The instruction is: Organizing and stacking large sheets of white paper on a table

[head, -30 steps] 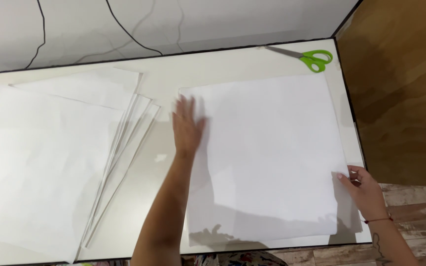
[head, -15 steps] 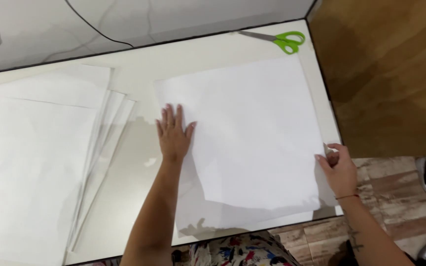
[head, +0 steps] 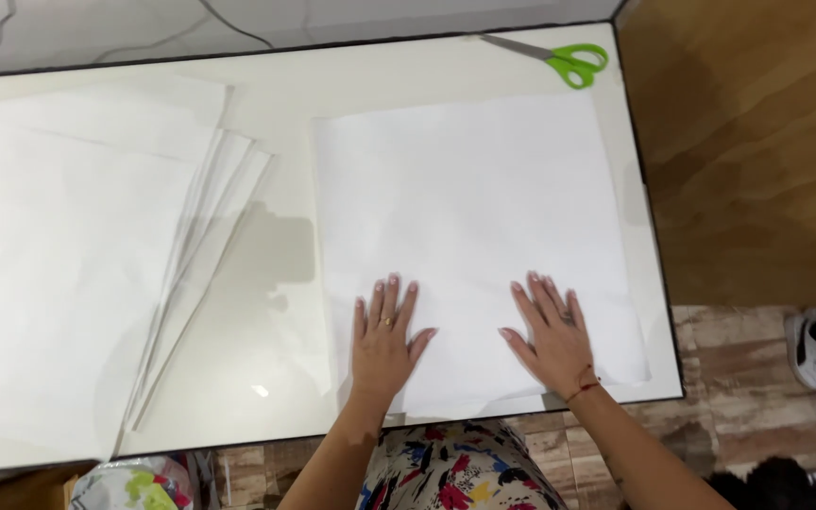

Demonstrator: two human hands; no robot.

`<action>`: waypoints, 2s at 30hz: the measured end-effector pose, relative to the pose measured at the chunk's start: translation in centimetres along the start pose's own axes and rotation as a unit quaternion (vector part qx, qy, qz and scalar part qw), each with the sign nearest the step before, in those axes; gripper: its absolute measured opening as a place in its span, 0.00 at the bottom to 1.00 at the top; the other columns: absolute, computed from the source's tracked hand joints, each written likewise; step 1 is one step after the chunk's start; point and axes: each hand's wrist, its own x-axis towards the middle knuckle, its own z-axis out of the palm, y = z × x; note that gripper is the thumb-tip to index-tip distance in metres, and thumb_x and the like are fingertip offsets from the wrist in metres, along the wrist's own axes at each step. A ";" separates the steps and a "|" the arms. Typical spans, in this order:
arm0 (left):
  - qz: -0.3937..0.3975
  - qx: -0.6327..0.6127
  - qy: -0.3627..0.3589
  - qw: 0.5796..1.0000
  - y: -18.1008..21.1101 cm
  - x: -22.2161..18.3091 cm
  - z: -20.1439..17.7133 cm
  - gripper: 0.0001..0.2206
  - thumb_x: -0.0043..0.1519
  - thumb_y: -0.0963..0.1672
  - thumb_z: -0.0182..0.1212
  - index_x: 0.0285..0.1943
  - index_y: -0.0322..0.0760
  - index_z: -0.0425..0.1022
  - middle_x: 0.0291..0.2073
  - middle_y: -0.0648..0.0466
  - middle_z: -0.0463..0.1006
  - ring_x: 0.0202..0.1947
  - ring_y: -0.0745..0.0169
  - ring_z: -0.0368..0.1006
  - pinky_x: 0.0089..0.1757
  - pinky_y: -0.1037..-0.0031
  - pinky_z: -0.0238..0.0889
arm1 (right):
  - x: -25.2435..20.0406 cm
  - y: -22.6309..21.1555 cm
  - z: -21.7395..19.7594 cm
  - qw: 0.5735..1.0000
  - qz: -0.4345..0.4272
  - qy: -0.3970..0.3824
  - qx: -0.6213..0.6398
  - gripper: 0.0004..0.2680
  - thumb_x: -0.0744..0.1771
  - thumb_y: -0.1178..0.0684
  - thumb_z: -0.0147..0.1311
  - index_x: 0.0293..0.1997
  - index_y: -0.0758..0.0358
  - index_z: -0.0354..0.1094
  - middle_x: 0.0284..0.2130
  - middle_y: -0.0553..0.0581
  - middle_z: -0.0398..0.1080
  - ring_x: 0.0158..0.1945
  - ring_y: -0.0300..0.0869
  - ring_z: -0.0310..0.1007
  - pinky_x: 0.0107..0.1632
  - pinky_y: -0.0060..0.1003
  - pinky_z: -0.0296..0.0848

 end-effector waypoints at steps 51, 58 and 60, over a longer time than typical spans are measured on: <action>-0.461 -0.538 0.007 0.705 -40.6 -13.8 -16.8 0.05 0.65 0.42 0.59 0.37 0.39 0.69 0.46 0.49 0.86 0.50 0.52 0.81 0.55 0.62 0.71 | 23.3 -49.2 7.9 0.737 0.266 -0.059 0.619 0.11 0.72 0.47 0.49 0.54 0.64 0.69 0.42 0.64 0.74 0.43 0.48 0.80 0.46 0.41 0.82; -0.424 -0.531 -0.042 0.732 -39.8 -14.4 -16.3 0.03 0.63 0.39 0.55 0.38 0.41 0.73 0.54 0.51 0.81 0.58 0.56 0.77 0.31 0.83 0.76 | 23.3 -51.9 7.5 0.687 0.347 -0.035 0.637 0.20 0.67 0.38 0.48 0.59 0.60 0.58 0.47 0.60 0.66 0.52 0.49 0.73 0.51 0.42 0.78; -0.244 -0.473 0.007 0.846 -39.9 -15.0 -15.2 0.03 0.59 0.38 0.57 0.39 0.39 0.71 0.47 0.48 0.80 0.52 0.52 0.76 0.53 0.64 0.67 | 23.2 -52.6 7.9 0.774 0.325 -0.039 0.541 0.21 0.64 0.40 0.58 0.59 0.61 0.64 0.52 0.49 0.64 0.52 0.34 0.67 0.50 0.34 0.72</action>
